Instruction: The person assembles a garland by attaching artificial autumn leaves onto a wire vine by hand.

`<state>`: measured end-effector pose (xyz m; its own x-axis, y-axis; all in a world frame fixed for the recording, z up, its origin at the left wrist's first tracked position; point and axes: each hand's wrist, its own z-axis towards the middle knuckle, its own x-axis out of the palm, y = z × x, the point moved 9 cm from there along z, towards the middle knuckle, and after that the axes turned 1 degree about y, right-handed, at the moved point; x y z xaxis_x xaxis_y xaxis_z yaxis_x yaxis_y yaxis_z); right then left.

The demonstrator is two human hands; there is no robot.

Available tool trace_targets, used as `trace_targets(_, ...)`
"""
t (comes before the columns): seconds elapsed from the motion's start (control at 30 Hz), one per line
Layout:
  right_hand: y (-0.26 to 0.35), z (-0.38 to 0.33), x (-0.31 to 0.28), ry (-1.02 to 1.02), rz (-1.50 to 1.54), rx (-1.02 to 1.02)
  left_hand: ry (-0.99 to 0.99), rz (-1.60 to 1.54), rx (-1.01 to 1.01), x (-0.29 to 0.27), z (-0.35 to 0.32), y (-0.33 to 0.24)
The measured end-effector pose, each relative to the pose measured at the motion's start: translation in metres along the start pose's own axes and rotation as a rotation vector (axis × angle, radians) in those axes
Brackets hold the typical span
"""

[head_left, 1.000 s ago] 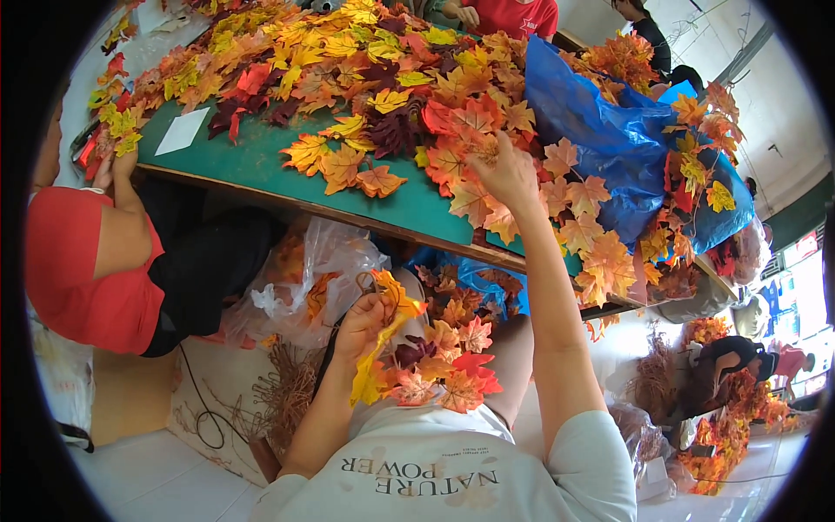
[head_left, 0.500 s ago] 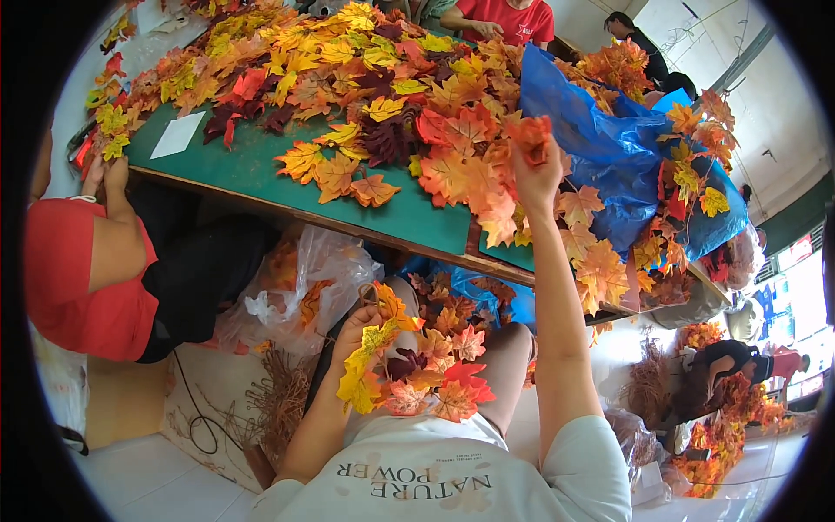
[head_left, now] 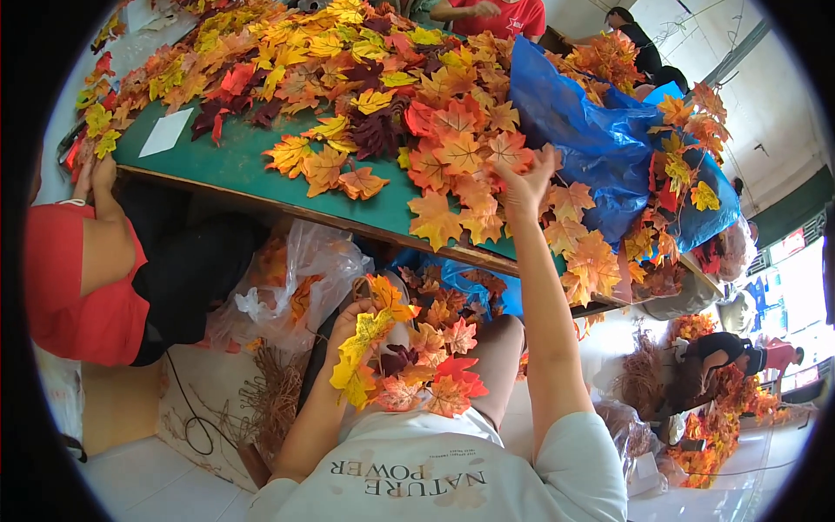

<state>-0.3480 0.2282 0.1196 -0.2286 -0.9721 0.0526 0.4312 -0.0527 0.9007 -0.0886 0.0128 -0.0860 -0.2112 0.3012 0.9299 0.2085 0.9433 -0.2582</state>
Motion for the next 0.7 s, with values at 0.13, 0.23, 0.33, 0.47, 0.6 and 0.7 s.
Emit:
trace_targets(0.13,0.094,-0.033,-0.003,-0.151,-0.903,-0.65,-0.017,0.07,0.023,-0.006,0.0,0.004)
trace_targets(0.23,0.087,-0.034,0.003,0.15,-0.572,-0.703,-0.003,0.075,0.009,-0.014,0.004,0.007)
trace_targets(0.33,0.083,-0.032,0.02,0.239,-0.602,-0.644,0.083,0.071,0.064,-0.008,0.005,0.002)
trace_targets(0.47,0.059,-0.017,0.041,0.372,-0.822,-0.703,-0.018,0.061,0.145,0.023,-0.008,-0.005)
trace_targets(0.6,0.036,-0.001,0.043,0.393,-0.865,-0.664,0.117,0.129,0.155,0.036,-0.015,-0.008)
trace_targets(0.7,0.031,-0.005,0.053,0.464,-0.853,-0.652,0.091,0.117,0.137,0.025,-0.014,-0.011)
